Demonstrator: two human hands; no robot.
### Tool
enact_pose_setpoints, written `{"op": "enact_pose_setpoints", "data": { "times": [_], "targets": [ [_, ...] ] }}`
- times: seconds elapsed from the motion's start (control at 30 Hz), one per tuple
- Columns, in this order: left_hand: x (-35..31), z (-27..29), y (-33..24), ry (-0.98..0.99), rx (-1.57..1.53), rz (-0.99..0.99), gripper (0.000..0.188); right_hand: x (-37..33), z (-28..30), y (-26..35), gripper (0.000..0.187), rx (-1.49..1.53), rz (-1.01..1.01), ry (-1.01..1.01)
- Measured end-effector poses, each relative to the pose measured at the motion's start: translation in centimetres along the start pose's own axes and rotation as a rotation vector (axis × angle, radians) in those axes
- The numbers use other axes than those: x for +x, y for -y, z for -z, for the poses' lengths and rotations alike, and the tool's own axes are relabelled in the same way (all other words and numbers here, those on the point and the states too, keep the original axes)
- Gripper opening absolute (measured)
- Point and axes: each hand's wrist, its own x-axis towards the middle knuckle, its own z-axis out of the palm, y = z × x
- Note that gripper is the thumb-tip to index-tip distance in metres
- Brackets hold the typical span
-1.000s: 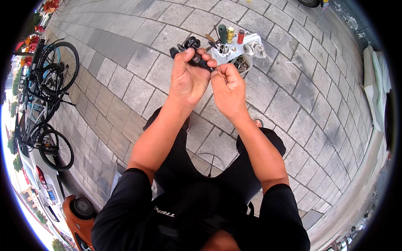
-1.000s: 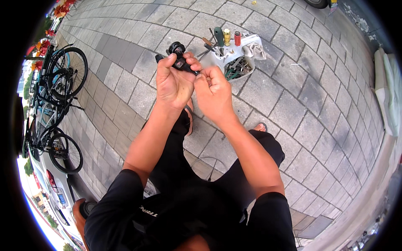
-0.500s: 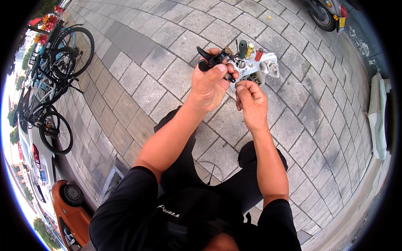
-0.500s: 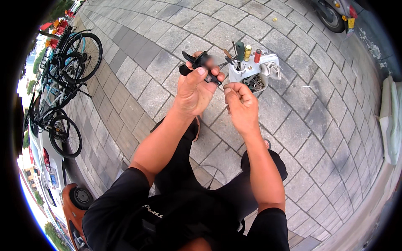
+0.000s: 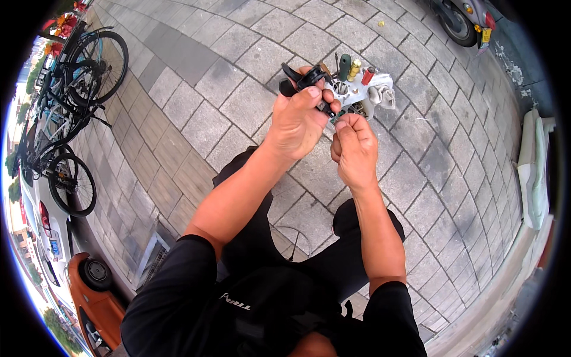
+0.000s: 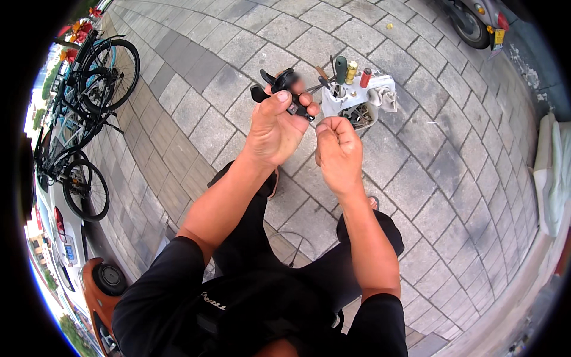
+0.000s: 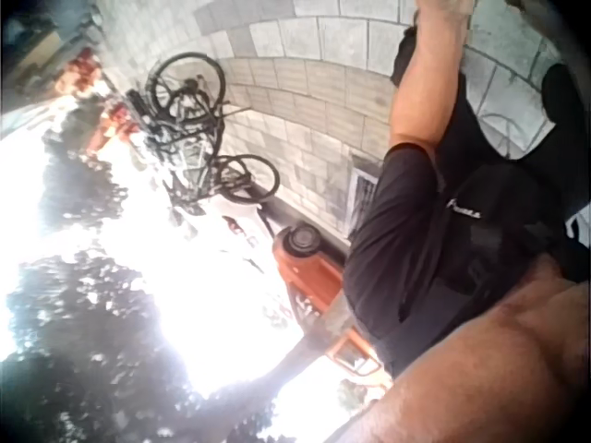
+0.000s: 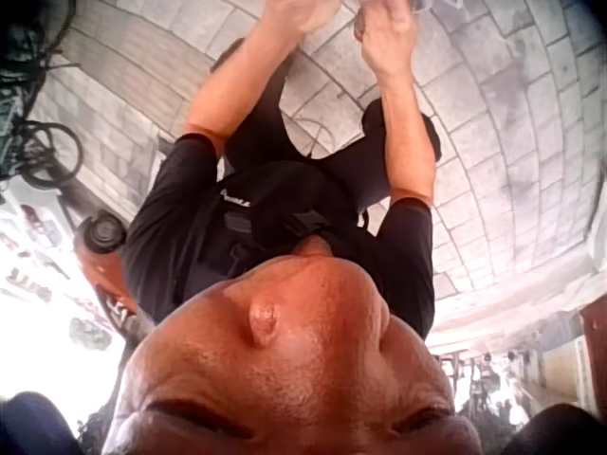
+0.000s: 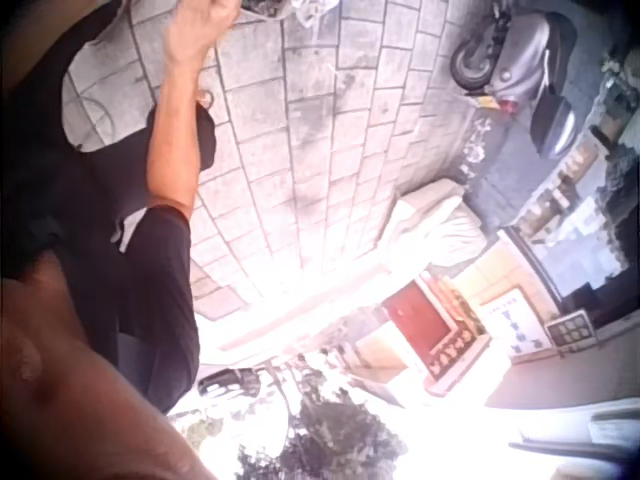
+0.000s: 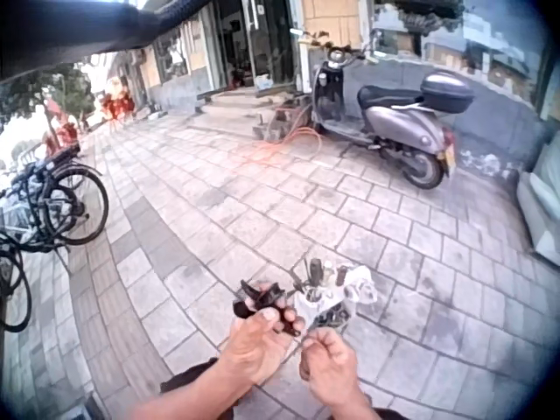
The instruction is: The person assembles a small black mechanical device using a screwdriver and other tools. They repeatedly insert and tighten screws, adjust components, and inspect the assembly while standing on a tiled sidewalk near buckets and decorative items.
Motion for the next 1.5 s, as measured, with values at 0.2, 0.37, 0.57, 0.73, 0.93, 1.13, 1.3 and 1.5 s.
{"op": "enact_pose_setpoints", "data": {
  "times": [0.2, 0.37, 0.57, 0.73, 0.93, 1.13, 1.3, 1.5],
  "targets": [
    [0.7, 0.7, -0.1, -0.006, -0.002, -0.002, 0.018, -0.1, -0.6, 0.8, 0.011, 0.036, 0.022, -0.06],
    [0.2, 0.2, 0.8, -0.031, -0.014, 0.029, 0.027, 0.0, -0.8, 0.7, 0.012, 0.041, 0.027, -0.031],
    [-0.4, 0.4, 0.9, 0.057, 0.137, -0.012, 0.046, 0.4, 0.0, 0.2, 0.006, 0.053, 0.03, 0.044],
    [-1.3, -0.1, 0.8, 0.11, 0.401, -0.019, 0.059, 0.4, 1.9, -0.2, 0.012, -0.001, 0.088, 0.14],
    [-1.7, 0.3, 0.9, 0.294, 0.67, -0.28, 0.064, 0.9, 2.9, -1.1, 0.04, -0.198, 0.283, 0.219],
    [-1.9, -0.1, 0.1, 0.252, 0.659, -0.297, 0.061, 0.1, 2.2, -0.5, 0.026, -0.169, 0.155, 0.173],
    [-1.5, -0.4, -0.8, 0.056, 0.254, -0.051, 0.058, 0.6, 2.0, -0.5, 0.012, -0.134, 0.096, 0.119],
    [-0.1, 0.5, -0.4, 0.007, -0.022, -0.055, 0.038, 0.6, 0.4, 0.0, 0.009, -0.181, 0.135, -0.03]
  ]
}}
